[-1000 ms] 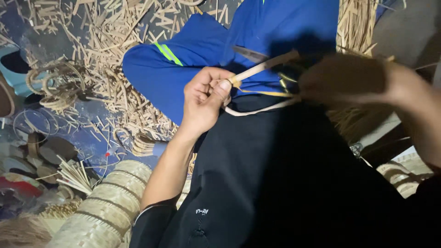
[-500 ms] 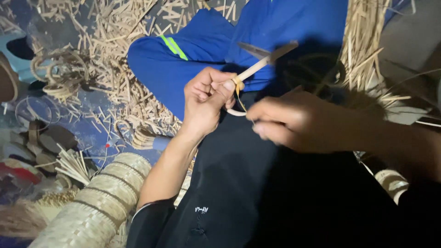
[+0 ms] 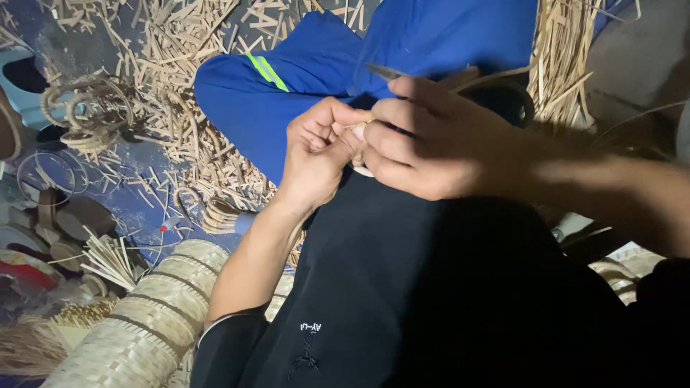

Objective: Weaving and trimming bamboo strips to create a handle or craft component.

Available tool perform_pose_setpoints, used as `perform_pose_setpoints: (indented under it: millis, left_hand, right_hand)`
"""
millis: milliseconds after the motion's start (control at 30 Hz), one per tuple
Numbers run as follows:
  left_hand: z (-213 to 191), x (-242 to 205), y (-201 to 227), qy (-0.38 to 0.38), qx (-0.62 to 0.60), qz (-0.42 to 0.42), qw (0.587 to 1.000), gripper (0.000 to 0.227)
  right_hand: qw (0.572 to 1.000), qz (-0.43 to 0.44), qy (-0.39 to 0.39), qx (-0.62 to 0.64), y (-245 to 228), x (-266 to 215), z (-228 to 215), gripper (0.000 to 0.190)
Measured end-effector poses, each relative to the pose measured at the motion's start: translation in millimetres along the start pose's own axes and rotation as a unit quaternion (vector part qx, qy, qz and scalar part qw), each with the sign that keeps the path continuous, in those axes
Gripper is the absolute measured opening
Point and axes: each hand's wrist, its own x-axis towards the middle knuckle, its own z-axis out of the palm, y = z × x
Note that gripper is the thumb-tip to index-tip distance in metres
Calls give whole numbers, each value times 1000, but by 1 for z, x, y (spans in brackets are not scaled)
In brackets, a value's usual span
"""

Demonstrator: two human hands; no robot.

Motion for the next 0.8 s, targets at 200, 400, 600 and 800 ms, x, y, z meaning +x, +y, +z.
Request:
perform_pose_setpoints:
  millis: [200, 400, 600, 800]
  left_hand:
    - [-2, 6, 2, -18, -45, -19, 999, 8]
    - [-2, 7, 6, -27, -49, -19, 998, 9]
    - [-3, 7, 0, -14, -34, -23, 999, 6]
    - [-6, 0, 9, -66, 134, -13, 989, 5]
  right_hand:
    - [999, 14, 24, -24, 4, 3, 3, 17]
    - [999, -30, 41, 5, 6, -8, 17, 17]
    - [998, -46, 31, 10, 2, -1, 8, 16]
    - [985, 72, -25, 155, 17, -7, 5, 25]
